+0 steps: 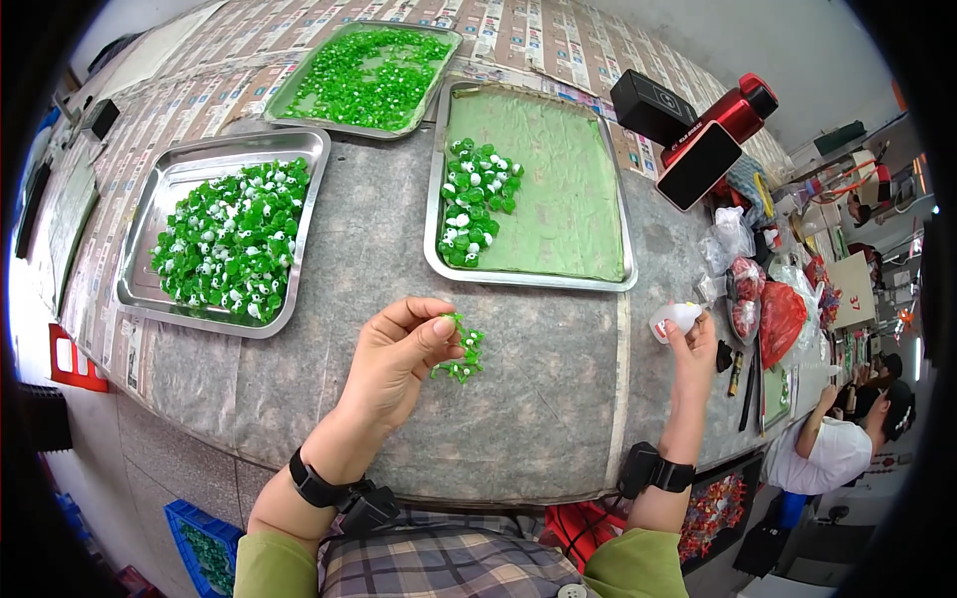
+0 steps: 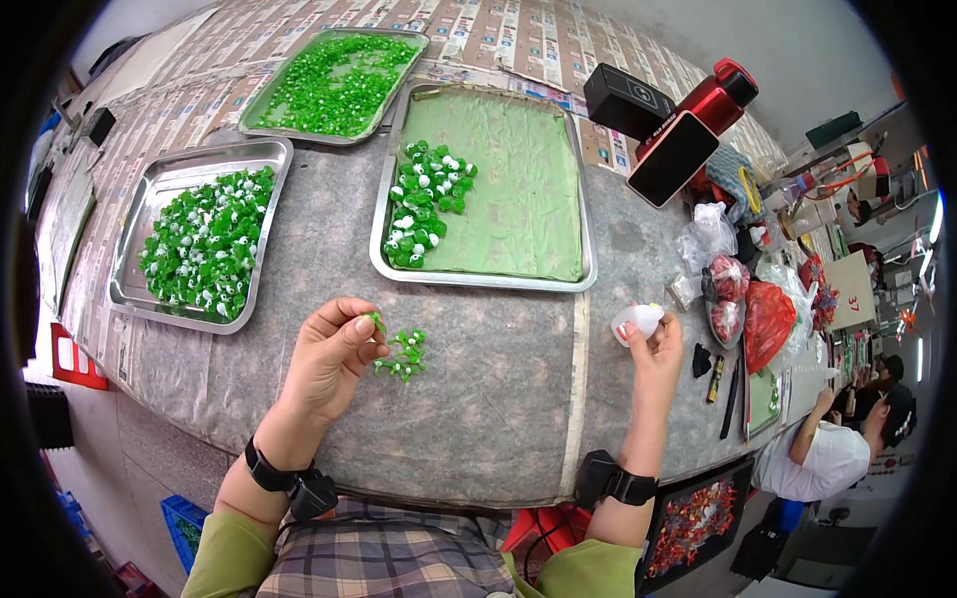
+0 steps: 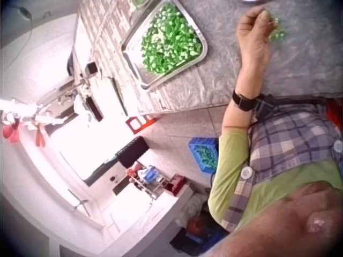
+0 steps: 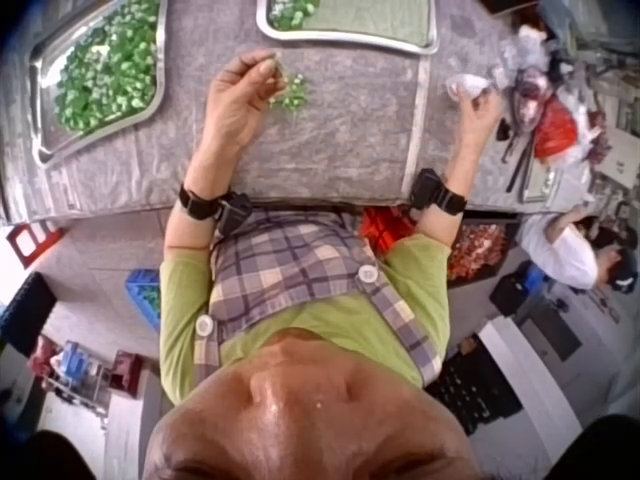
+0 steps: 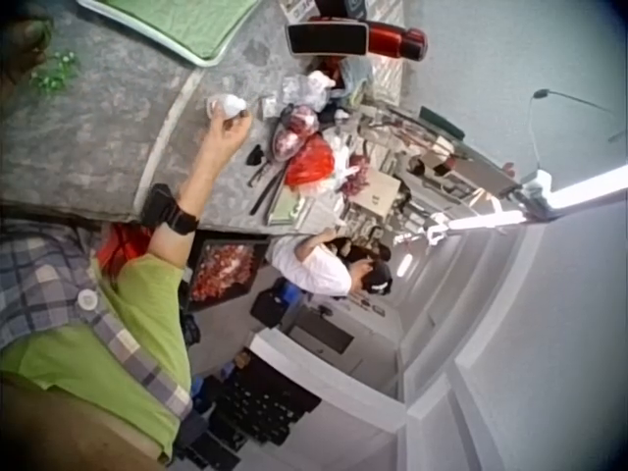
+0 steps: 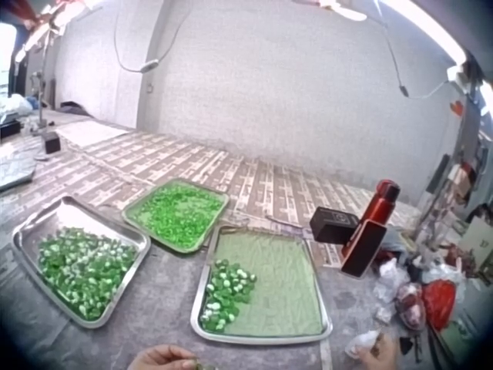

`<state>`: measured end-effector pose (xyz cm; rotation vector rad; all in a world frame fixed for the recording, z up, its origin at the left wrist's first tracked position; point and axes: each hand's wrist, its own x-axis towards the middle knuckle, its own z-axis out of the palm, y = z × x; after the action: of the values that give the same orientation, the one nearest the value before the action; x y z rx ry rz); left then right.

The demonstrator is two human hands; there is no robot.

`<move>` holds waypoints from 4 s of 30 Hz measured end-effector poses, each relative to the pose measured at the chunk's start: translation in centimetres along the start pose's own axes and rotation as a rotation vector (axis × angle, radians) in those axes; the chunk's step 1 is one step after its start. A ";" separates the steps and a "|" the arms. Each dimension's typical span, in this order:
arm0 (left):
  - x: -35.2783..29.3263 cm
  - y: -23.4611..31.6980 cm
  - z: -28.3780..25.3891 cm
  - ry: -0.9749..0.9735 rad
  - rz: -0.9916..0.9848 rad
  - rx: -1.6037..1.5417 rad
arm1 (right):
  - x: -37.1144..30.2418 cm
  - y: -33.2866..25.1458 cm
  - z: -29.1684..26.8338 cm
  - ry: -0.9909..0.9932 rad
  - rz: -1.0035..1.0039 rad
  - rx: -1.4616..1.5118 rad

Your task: The person assembles small toy pieces by applying glue from a bottle onto plastic parts and attaching small round pieces taken from a tray onto them by hand.

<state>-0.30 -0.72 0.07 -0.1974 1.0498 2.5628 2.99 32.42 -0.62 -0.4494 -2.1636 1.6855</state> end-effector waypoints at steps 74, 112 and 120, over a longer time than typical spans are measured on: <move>-0.5 0.2 1.2 -0.159 0.502 0.967 | -5.5 -7.1 13.5 -0.743 0.252 0.374; 0.8 1.8 -1.3 0.057 0.214 -0.007 | -2.0 -4.2 12.6 -0.542 -0.270 -0.442; 0.7 1.1 -0.5 0.046 0.144 0.113 | -2.9 -4.0 15.7 -0.632 -0.597 -0.594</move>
<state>-1.32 -1.58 0.27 -0.1563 1.2651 2.6265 -1.84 16.69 -0.52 0.6378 -2.8349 0.8994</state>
